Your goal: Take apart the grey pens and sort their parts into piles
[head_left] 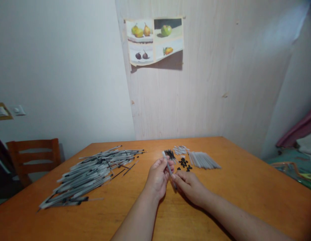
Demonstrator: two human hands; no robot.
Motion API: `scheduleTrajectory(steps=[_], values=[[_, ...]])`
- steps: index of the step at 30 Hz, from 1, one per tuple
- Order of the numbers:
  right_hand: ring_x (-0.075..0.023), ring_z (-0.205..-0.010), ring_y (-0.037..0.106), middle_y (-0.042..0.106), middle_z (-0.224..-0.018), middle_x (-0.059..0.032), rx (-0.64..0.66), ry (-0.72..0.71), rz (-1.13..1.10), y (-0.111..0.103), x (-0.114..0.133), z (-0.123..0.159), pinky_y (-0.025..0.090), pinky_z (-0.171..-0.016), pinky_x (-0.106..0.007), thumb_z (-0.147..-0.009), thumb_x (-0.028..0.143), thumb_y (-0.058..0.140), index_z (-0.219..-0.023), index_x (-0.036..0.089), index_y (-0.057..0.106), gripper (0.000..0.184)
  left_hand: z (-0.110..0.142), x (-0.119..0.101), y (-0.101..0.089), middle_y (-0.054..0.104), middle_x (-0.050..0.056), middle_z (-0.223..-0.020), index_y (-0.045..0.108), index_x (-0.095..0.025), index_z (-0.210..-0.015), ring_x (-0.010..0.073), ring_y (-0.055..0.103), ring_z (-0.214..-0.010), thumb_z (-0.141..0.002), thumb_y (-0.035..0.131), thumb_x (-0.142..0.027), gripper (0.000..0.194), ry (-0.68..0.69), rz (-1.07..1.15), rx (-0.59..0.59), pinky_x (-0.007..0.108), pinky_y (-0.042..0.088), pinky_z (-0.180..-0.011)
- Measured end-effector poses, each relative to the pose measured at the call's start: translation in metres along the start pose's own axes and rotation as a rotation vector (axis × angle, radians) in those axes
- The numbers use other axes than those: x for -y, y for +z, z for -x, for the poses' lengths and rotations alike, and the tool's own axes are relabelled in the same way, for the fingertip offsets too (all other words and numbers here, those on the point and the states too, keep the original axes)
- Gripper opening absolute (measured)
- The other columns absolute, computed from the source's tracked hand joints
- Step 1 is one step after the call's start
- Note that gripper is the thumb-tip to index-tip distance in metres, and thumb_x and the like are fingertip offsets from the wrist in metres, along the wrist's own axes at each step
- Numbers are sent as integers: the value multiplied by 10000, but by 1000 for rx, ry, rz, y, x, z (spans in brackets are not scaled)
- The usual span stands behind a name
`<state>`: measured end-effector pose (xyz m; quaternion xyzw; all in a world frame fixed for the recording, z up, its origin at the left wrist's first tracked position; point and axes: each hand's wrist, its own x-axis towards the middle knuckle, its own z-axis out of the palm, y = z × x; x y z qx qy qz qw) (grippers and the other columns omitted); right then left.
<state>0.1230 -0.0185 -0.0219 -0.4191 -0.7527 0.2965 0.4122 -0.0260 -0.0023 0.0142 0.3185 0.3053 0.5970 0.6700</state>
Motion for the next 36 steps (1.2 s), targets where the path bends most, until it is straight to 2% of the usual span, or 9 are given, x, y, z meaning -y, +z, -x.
scheduleTrajectory(steps=[4,6,9,12,14,21,26,36], values=[[-133,-610,434,472,-623,26,-221,59,-92,-9,-1,-5,337,-575,-257,-961,540,474,-675,206,487,440,3,2,1,613,19,-775,636,-128,-1061,72,534,-579,-871,672,-299,258,-68,-48,36,183,429,-542],[-138,-616,468,515,-656,15,-294,88,-228,-11,0,-8,376,-581,-263,-952,561,480,-721,208,522,424,5,6,3,593,7,-764,630,-137,-1060,59,493,-542,-868,670,-327,273,-137,-97,85,169,358,-488],[-149,-565,536,556,-662,14,-220,142,-532,-9,4,-9,437,-542,-280,-948,603,452,-797,220,533,419,9,15,6,575,-2,-752,614,-146,-995,51,448,-513,-855,671,-377,275,-221,-160,180,169,275,-451],[-166,-436,551,486,-535,58,-136,238,-704,-3,8,-7,434,-436,-286,-920,639,476,-783,231,483,430,12,24,9,571,0,-742,562,-160,-875,51,417,-496,-839,669,-466,327,-268,-224,232,182,230,-440],[-169,-390,540,451,-496,80,-157,289,-734,0,9,-6,423,-394,-280,-896,639,519,-794,230,480,424,14,28,11,565,-3,-734,535,-167,-851,49,401,-493,-828,671,-496,356,-273,-260,230,187,217,-440],[-130,-361,473,450,-506,88,-249,386,-817,2,9,-6,361,-354,-237,-865,613,564,-903,210,544,406,18,25,18,536,-24,-720,513,-173,-885,36,353,-499,-790,707,-374,296,-272,-281,233,188,170,-447],[-92,-428,452,469,-543,69,-328,371,-785,-1,11,-5,328,-420,-210,-893,564,559,-867,185,583,380,19,24,22,516,-38,-706,508,-179,-870,30,311,-482,-776,717,-360,293,-288,-268,247,195,122,-447],[-108,-513,448,518,-572,46,-356,367,-751,-5,16,-3,368,-522,-237,-873,560,582,-794,187,602,382,21,17,22,484,-46,-689,520,-172,-856,15,273,-466,-755,714,-288,247,-351,-227,286,176,92,-441]])
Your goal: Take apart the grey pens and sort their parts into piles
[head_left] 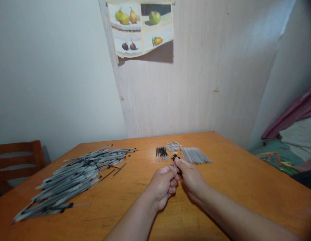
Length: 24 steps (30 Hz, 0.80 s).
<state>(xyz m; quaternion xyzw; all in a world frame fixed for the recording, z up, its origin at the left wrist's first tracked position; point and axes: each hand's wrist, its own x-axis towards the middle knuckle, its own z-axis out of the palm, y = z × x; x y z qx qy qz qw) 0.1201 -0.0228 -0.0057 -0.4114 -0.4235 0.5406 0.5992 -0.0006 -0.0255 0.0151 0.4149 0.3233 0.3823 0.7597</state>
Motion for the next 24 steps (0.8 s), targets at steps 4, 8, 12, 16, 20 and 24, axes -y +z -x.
scheduleTrajectory(steps=[4,8,12,16,20,24], values=[[-103,-509,453,527,-558,44,0,-12,-18,0,-4,0,375,-530,-235,-877,554,590,-797,179,619,384,2,-3,1,469,-49,-682,530,-164,-854,12,263,-463,-773,699,-282,222,-11,10,4,169,93,-435],[-107,-505,498,594,-601,14,-82,7,-100,-5,3,-7,392,-496,-226,-866,541,621,-822,181,611,362,6,-1,2,469,-45,-680,553,-151,-878,12,254,-461,-792,693,-285,212,-41,17,21,170,90,-431],[-151,-623,647,720,-786,-71,-228,11,-240,-19,21,-16,485,-532,-239,-883,500,613,-882,191,607,309,6,4,-2,494,-33,-685,585,-137,-965,17,274,-464,-802,699,-282,247,-74,28,21,167,106,-431],[-133,-626,624,712,-828,-71,-235,-41,-142,-31,25,-19,485,-511,-223,-871,470,633,-933,179,664,299,1,5,-10,523,-19,-721,589,-131,-998,19,312,-477,-817,718,-302,280,-32,86,-16,156,147,-429],[-109,-616,566,656,-765,-23,-258,-149,-3,-40,18,-26,461,-526,-209,-829,454,669,-946,179,695,300,-4,4,-19,553,-1,-736,609,-119,-997,21,337,-473,-820,721,-289,271,1,104,-26,152,177,-419],[-119,-568,534,625,-692,-6,-276,-167,98,-48,17,-35,456,-519,-239,-781,503,700,-905,178,669,349,-10,0,-33,554,-1,-746,614,-118,-1018,25,370,-477,-837,696,-248,238,45,166,-73,143,208,-412]])
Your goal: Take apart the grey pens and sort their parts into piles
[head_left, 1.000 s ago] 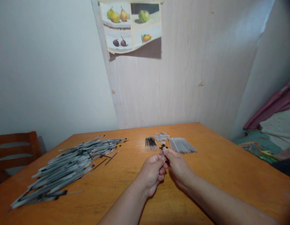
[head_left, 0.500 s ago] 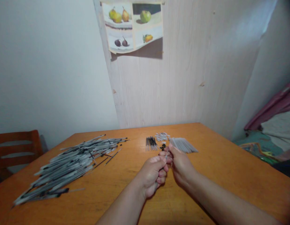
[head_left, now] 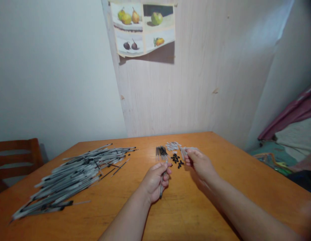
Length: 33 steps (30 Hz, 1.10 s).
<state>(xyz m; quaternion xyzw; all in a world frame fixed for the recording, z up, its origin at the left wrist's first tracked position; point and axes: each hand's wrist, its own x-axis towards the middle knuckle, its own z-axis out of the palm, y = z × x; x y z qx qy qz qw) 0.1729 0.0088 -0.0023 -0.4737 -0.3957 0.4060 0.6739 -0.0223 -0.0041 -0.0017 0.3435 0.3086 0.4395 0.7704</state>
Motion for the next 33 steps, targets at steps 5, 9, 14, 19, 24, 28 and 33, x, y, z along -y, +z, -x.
scheduleTrajectory(steps=[5,9,14,19,24,28,33], values=[[-112,-514,516,621,-631,-1,-51,3,60,-4,11,-12,428,-477,-229,-726,412,761,-822,207,568,298,-10,-5,-12,535,-9,-739,597,-116,-1036,27,385,-474,-879,614,-188,174,39,108,-113,136,228,-395],[-130,-501,527,627,-615,-17,-21,-25,284,-6,16,-30,411,-461,-245,-784,413,676,-776,217,544,236,-12,-5,-12,535,-9,-732,589,-122,-1006,29,400,-470,-888,589,-176,130,44,135,-193,137,239,-389],[-151,-609,597,656,-657,-22,-41,-112,575,-6,8,-68,461,-583,-261,-818,348,603,-835,198,607,151,-14,-3,-12,542,-8,-735,598,-129,-994,29,400,-460,-882,604,-197,131,52,129,-216,144,238,-386],[-169,-664,605,660,-645,-23,-33,-169,792,-2,-1,-101,432,-627,-267,-766,283,640,-784,195,660,93,-15,0,-13,551,-4,-743,604,-136,-983,30,400,-461,-861,636,-219,151,64,114,-224,148,237,-393],[-175,-660,580,663,-649,-39,51,-210,1047,16,-6,-118,377,-609,-275,-739,241,649,-661,190,668,95,-14,-2,-9,554,-2,-739,595,-140,-945,33,400,-468,-855,634,-223,130,56,94,-242,152,240,-401],[-190,-727,610,702,-711,-63,110,-199,1214,35,-10,-125,387,-646,-279,-715,233,671,-695,196,724,68,-15,-2,-9,554,-4,-742,592,-142,-955,34,399,-476,-845,635,-228,146,57,90,-239,155,227,-410],[-271,-920,637,738,-847,-113,127,-169,1370,53,-12,-127,426,-756,-344,-709,251,688,-762,229,784,112,-17,-1,-8,551,-5,-737,580,-143,-921,34,397,-479,-834,640,-235,140,54,85,-242,161,222,-420]])
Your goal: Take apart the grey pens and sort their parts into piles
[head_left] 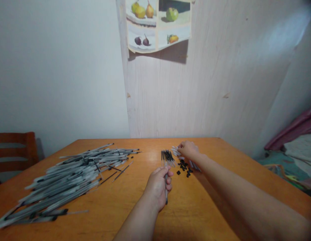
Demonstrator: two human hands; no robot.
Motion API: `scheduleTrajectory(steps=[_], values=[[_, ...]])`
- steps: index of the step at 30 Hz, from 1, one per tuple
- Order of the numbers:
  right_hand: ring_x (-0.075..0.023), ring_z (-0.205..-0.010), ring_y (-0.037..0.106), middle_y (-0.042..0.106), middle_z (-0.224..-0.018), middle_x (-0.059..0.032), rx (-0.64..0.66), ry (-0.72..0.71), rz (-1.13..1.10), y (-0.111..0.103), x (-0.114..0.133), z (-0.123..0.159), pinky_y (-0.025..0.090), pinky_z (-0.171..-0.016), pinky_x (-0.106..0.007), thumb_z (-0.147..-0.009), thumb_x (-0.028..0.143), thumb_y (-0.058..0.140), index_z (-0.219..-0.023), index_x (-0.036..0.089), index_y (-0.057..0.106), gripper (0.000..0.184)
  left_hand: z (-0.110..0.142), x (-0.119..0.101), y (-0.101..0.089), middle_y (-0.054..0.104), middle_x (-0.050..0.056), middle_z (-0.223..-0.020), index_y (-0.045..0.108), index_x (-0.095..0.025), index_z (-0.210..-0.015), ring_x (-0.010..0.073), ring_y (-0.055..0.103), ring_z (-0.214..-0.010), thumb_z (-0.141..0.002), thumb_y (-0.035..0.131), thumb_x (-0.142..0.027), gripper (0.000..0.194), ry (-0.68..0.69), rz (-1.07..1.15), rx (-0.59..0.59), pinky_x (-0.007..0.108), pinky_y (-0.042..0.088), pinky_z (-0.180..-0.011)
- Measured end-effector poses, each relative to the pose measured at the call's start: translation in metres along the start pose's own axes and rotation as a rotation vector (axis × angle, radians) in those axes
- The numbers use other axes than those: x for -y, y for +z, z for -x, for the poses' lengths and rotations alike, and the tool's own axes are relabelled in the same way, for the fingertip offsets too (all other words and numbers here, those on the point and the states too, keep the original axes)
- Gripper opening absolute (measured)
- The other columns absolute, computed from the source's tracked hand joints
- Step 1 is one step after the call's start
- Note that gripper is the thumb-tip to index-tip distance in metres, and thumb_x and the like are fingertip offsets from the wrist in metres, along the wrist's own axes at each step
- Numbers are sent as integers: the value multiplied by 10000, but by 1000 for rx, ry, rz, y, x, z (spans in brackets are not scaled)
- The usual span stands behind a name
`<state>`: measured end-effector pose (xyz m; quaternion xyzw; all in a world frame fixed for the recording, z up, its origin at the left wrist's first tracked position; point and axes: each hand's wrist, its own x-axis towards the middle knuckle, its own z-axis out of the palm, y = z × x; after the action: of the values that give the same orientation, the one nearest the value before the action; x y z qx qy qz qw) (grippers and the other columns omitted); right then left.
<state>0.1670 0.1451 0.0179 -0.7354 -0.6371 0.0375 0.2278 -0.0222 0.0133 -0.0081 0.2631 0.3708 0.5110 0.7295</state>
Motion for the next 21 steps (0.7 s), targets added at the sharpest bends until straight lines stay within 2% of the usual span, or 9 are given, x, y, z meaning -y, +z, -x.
scheduleTrajectory(steps=[7,13,21], values=[[-339,-1106,586,722,-1062,-136,24,10,134,9,14,-4,442,-873,-436,-776,282,634,-867,244,804,197,2,-1,3,553,-7,-739,565,-142,-933,37,385,-470,-855,590,-220,112,2,-27,-10,168,213,-410],[-337,-1130,569,721,-1074,-143,38,15,181,14,16,-6,438,-901,-434,-798,284,618,-908,237,808,225,3,-4,5,550,-11,-735,549,-142,-927,33,371,-460,-859,590,-224,114,-7,-29,-11,168,204,-409],[-335,-1104,587,728,-1066,-153,39,-2,172,16,12,-5,451,-865,-416,-800,293,592,-885,224,813,246,3,-2,4,563,-7,-749,544,-146,-917,31,376,-464,-839,611,-224,130,-12,-32,-16,168,206,-412]])
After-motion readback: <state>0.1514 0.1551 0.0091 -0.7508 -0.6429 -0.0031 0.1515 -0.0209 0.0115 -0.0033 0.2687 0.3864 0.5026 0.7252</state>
